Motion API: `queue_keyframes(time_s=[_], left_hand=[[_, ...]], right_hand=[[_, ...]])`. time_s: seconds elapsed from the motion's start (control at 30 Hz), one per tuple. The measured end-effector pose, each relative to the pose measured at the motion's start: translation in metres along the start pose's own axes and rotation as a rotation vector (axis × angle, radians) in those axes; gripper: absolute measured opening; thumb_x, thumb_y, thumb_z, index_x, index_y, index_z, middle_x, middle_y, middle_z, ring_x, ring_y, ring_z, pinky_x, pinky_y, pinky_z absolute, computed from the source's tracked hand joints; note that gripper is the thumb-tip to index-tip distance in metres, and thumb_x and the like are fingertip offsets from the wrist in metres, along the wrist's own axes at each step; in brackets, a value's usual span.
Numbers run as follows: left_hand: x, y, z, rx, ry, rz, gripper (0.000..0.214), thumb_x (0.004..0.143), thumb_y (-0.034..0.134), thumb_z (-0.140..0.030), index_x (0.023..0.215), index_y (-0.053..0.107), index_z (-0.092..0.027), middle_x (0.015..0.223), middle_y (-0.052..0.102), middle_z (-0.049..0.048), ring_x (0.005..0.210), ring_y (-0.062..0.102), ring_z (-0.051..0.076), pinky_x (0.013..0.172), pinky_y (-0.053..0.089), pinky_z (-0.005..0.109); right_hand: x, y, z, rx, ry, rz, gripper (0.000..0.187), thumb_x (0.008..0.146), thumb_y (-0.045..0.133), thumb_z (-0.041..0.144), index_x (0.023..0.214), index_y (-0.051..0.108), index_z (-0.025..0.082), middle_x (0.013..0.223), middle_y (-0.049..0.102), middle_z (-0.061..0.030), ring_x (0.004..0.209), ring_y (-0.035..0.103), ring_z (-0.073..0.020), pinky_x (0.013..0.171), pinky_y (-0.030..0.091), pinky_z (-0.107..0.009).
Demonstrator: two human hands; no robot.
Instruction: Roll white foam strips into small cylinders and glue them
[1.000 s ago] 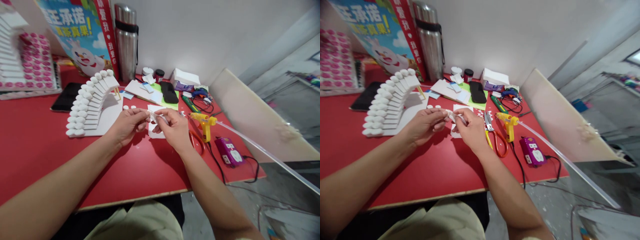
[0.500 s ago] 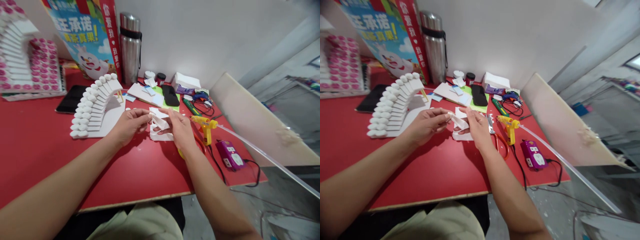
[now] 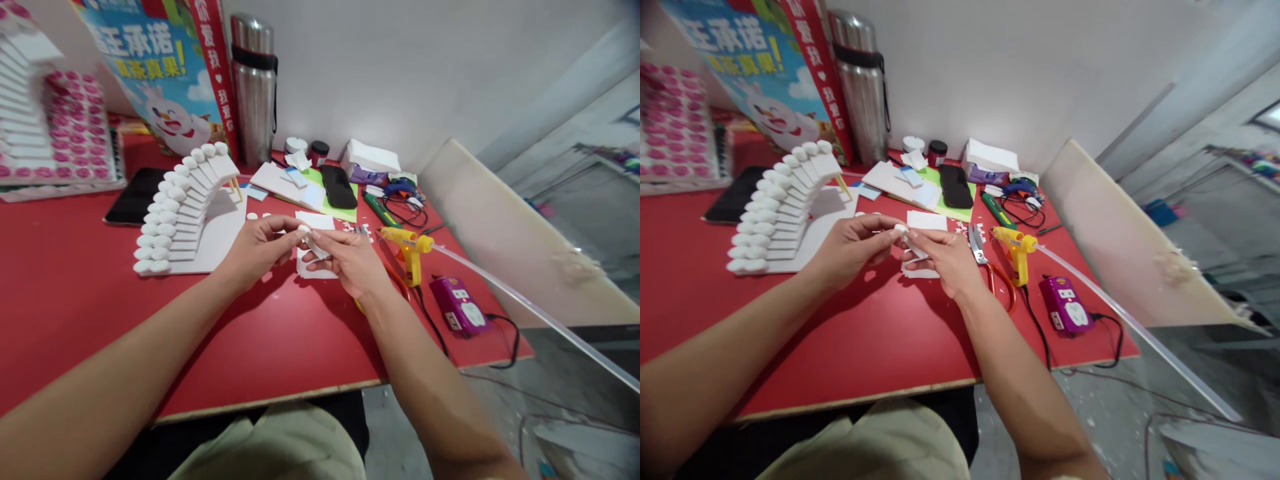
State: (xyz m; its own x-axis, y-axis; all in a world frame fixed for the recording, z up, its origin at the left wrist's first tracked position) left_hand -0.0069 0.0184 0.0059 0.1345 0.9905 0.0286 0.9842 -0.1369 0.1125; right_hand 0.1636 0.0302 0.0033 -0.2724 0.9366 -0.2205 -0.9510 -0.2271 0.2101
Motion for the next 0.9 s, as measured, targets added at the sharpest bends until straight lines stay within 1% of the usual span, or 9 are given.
queue_keyframes(time_s=[0.1, 0.2, 0.37, 0.47, 0.57, 0.7, 0.8, 0.9], left_hand=[[0.0, 0.0, 0.001, -0.015, 0.003, -0.003, 0.027, 0.082, 0.082, -0.04, 0.095, 0.078, -0.016, 0.075, 0.068, 0.0023, 0.048, 0.045, 0.007, 0.044, 0.034, 0.023], [0.0, 0.002, 0.001, -0.05, 0.0, -0.005, 0.028, 0.08, 0.084, -0.039, 0.094, 0.079, -0.017, 0.073, 0.066, 0.0008, 0.048, 0.044, 0.006, 0.044, 0.032, 0.022], [-0.001, 0.006, 0.003, -0.097, 0.014, -0.042, 0.026, 0.077, 0.086, -0.036, 0.093, 0.079, -0.017, 0.073, 0.066, 0.0001, 0.048, 0.043, 0.006, 0.046, 0.032, 0.023], [-0.002, 0.008, 0.002, -0.047, 0.055, -0.085, 0.021, 0.081, 0.083, -0.034, 0.092, 0.079, -0.017, 0.063, 0.06, -0.0024, 0.049, 0.043, 0.007, 0.046, 0.032, 0.023], [-0.004, 0.009, 0.001, 0.018, 0.134, -0.131, 0.019, 0.084, 0.08, -0.032, 0.094, 0.08, -0.016, 0.059, 0.058, -0.0034, 0.048, 0.043, 0.007, 0.046, 0.032, 0.022], [-0.006, 0.011, 0.0, 0.081, 0.279, -0.169, 0.017, 0.086, 0.077, -0.031, 0.095, 0.081, -0.016, 0.072, 0.069, 0.0007, 0.049, 0.051, 0.008, 0.047, 0.038, 0.023], [-0.007, 0.012, 0.001, 0.16, 0.383, -0.213, 0.015, 0.089, 0.075, -0.028, 0.096, 0.082, -0.017, 0.081, 0.073, 0.0028, 0.052, 0.056, 0.009, 0.052, 0.044, 0.024], [-0.01, 0.013, 0.002, 0.285, 0.476, -0.252, 0.016, 0.093, 0.071, -0.026, 0.1, 0.083, -0.019, 0.077, 0.073, 0.0027, 0.058, 0.06, 0.011, 0.06, 0.049, 0.026]], right_hand=[[0.0, 0.0, 0.001, 0.004, -0.015, -0.031, 0.034, 0.067, 0.094, 0.041, 0.088, 0.082, 0.018, 0.086, 0.08, -0.0049, 0.064, 0.072, -0.0131, 0.061, 0.063, -0.025], [-0.001, 0.002, 0.003, -0.045, -0.083, -0.094, 0.029, 0.07, 0.091, 0.039, 0.082, 0.077, 0.017, 0.076, 0.077, -0.0023, 0.058, 0.069, -0.0116, 0.058, 0.06, -0.024], [-0.006, 0.009, 0.007, -0.304, -0.283, -0.265, 0.022, 0.079, 0.08, 0.036, 0.074, 0.067, 0.019, 0.059, 0.067, 0.0021, 0.048, 0.059, -0.0106, 0.048, 0.047, -0.023], [-0.01, 0.014, 0.008, -0.447, -0.381, -0.352, 0.016, 0.082, 0.073, 0.033, 0.076, 0.065, 0.02, 0.061, 0.065, 0.0021, 0.052, 0.059, -0.0121, 0.051, 0.045, -0.025], [-0.015, 0.018, 0.008, -0.535, -0.477, -0.389, 0.014, 0.084, 0.071, 0.033, 0.08, 0.065, 0.021, 0.07, 0.068, -0.0002, 0.062, 0.061, -0.0144, 0.058, 0.048, -0.027], [-0.02, 0.021, 0.007, -0.59, -0.589, -0.398, 0.012, 0.089, 0.068, 0.033, 0.086, 0.066, 0.021, 0.078, 0.071, -0.0016, 0.069, 0.065, -0.016, 0.063, 0.051, -0.028], [-0.022, 0.022, 0.006, -0.661, -0.659, -0.39, 0.011, 0.093, 0.066, 0.032, 0.089, 0.066, 0.021, 0.081, 0.072, -0.0024, 0.074, 0.068, -0.0172, 0.065, 0.052, -0.029], [-0.022, 0.021, 0.007, -0.74, -0.736, -0.383, 0.011, 0.096, 0.063, 0.029, 0.09, 0.067, 0.021, 0.08, 0.072, -0.0029, 0.075, 0.069, -0.0175, 0.066, 0.052, -0.029]])
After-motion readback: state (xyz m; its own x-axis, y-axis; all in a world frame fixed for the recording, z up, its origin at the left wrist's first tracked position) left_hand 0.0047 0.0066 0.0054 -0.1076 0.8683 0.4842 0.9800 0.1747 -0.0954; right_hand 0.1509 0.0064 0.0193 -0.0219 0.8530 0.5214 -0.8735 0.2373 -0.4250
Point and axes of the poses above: each hand's wrist, its own x-axis towards the middle knuckle, its own y-axis out of the palm, z = x × y, the point moved 3 cm from there along x, towards the middle knuckle
